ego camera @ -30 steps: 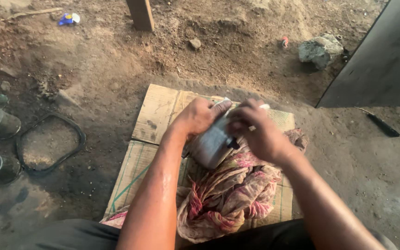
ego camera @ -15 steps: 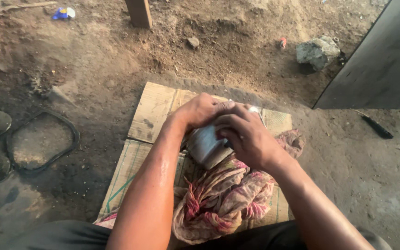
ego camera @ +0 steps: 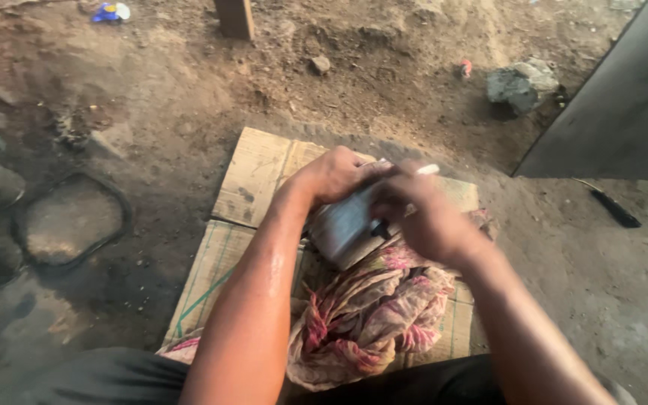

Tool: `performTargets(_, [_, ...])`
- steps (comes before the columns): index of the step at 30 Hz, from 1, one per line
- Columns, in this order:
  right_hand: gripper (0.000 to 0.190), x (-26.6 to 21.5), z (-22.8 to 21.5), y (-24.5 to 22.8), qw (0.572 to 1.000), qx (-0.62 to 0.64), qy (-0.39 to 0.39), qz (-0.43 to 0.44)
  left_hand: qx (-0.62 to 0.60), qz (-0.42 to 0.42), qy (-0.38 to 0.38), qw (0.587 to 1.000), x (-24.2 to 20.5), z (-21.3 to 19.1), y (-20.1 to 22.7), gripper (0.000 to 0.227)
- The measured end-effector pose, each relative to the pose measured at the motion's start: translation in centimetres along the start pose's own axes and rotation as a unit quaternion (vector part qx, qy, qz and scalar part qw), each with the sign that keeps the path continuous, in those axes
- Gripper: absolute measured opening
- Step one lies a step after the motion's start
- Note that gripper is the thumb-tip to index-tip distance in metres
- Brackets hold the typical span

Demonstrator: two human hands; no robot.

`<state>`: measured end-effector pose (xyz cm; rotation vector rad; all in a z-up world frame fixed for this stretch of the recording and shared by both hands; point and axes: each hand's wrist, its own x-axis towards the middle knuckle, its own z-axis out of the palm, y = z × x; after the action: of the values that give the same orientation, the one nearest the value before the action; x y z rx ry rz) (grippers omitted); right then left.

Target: The person wipes a metal housing component with a cloth, rotating the part to clean different sides, and затем uses their fingers to touch the inner surfaces and edges.

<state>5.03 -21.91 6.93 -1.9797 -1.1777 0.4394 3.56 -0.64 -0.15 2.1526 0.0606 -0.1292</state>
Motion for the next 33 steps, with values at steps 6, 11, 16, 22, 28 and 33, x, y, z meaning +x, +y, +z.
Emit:
performTargets(6, [0.007,0.2,-1.2,0.7,0.985,-0.115,0.059,-0.112,-0.022,-0.035,0.007,0.999,-0.3,0.5,-0.5,0.056])
performTargets(11, [0.014,0.0,0.1,0.4,0.983,-0.078,-0.021,-0.166,-0.055,0.051,-0.013,0.997,0.5,0.1,-0.7,0.060])
performTargets(16, [0.015,-0.1,-1.8,0.1,0.988,-0.109,0.005,-0.110,-0.020,0.011,0.013,1.000,-0.3,0.3,-0.6,0.067])
performTargets(22, [0.025,-0.1,-0.7,0.3,0.997,-0.052,-0.048,-0.034,-0.038,0.010,0.002,0.999,-0.5,0.1,-0.3,0.066])
performTargets(28, [0.017,-0.9,-0.3,-0.3,0.994,-0.075,-0.074,-0.039,-0.080,-0.057,-0.020,0.995,-0.6,0.6,1.2,0.063])
performTargets(33, [0.029,-0.2,-1.5,0.0,0.999,-0.008,-0.034,0.004,-0.007,-0.035,0.011,0.999,-0.7,0.6,0.6,0.062])
